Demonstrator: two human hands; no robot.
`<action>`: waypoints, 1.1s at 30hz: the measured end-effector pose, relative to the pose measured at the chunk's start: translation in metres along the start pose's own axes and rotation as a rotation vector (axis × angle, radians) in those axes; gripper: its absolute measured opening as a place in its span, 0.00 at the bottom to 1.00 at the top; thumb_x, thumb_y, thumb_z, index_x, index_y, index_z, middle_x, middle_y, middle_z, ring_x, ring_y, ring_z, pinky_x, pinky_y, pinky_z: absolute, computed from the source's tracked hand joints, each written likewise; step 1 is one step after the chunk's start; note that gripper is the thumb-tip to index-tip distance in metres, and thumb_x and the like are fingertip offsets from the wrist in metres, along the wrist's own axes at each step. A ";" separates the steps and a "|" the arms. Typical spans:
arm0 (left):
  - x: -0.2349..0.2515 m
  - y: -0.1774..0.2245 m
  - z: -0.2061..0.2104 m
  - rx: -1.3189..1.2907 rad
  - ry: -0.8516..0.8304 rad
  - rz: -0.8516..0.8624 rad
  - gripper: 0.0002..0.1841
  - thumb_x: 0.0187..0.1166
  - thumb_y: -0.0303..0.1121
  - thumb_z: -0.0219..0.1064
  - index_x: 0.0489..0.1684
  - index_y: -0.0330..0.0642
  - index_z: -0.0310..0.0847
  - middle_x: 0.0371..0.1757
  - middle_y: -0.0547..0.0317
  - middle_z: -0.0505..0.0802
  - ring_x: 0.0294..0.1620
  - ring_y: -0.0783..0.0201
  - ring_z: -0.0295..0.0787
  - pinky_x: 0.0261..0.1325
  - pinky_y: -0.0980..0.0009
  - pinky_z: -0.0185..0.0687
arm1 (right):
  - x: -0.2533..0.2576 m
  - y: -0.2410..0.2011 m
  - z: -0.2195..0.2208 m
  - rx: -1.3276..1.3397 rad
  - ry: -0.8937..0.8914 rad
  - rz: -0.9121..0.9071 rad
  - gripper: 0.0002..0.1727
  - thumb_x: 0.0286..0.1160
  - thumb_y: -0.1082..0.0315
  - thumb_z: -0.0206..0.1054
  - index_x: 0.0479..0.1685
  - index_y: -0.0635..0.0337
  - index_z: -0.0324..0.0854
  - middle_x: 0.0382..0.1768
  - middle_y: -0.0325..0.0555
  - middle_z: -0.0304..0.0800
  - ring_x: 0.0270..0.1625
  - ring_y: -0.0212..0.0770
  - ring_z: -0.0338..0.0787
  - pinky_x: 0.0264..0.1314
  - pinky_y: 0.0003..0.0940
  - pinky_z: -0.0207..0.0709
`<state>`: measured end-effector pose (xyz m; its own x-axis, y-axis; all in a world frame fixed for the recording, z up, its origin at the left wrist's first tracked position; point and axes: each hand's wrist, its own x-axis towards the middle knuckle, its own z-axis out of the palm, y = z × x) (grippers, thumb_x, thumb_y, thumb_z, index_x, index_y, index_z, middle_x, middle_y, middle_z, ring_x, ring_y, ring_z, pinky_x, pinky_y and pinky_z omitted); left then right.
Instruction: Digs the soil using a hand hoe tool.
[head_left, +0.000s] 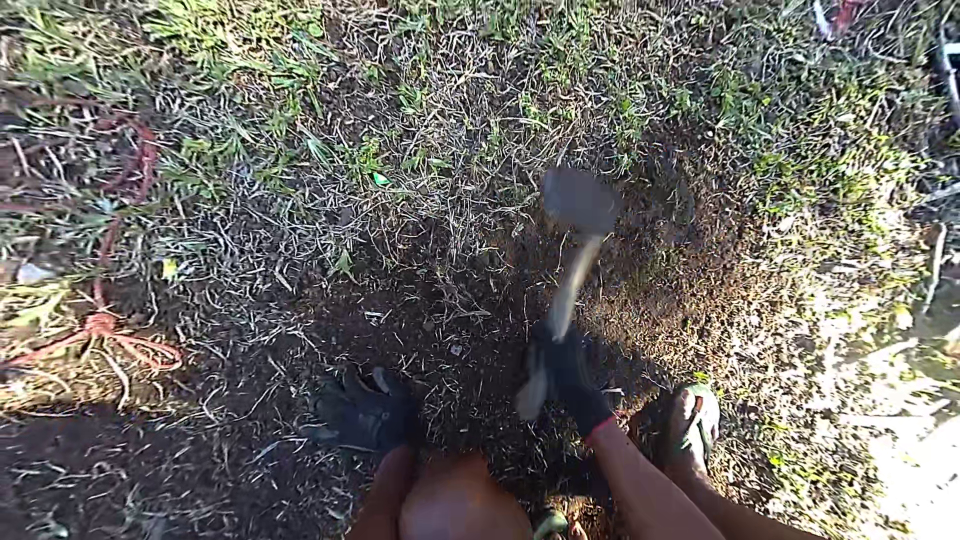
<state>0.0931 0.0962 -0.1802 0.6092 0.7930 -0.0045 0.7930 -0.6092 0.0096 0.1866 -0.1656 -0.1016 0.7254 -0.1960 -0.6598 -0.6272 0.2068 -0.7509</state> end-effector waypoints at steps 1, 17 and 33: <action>0.000 0.000 0.000 -0.001 -0.003 0.003 0.38 0.85 0.65 0.37 0.89 0.56 0.66 0.88 0.43 0.71 0.92 0.40 0.58 0.88 0.28 0.33 | -0.004 0.000 -0.003 -0.088 -0.042 0.037 0.21 0.90 0.60 0.58 0.66 0.69 0.65 0.21 0.44 0.81 0.18 0.38 0.85 0.22 0.34 0.86; 0.002 -0.003 0.000 0.018 -0.041 -0.007 0.37 0.85 0.64 0.39 0.89 0.57 0.66 0.88 0.45 0.72 0.92 0.42 0.58 0.88 0.28 0.32 | -0.010 -0.004 -0.024 -0.219 -0.059 0.074 0.26 0.85 0.55 0.64 0.69 0.68 0.67 0.23 0.44 0.84 0.19 0.38 0.86 0.23 0.35 0.86; 0.001 -0.002 0.002 0.023 -0.035 -0.003 0.37 0.84 0.65 0.39 0.88 0.57 0.67 0.88 0.46 0.71 0.92 0.42 0.57 0.89 0.29 0.32 | -0.011 -0.024 -0.044 -0.530 -0.001 0.018 0.30 0.83 0.49 0.66 0.70 0.64 0.68 0.23 0.44 0.85 0.19 0.40 0.87 0.24 0.40 0.88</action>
<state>0.0924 0.0986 -0.1818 0.6064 0.7942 -0.0396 0.7944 -0.6073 -0.0131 0.1806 -0.2106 -0.0777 0.7131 -0.1955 -0.6732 -0.6969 -0.3025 -0.6503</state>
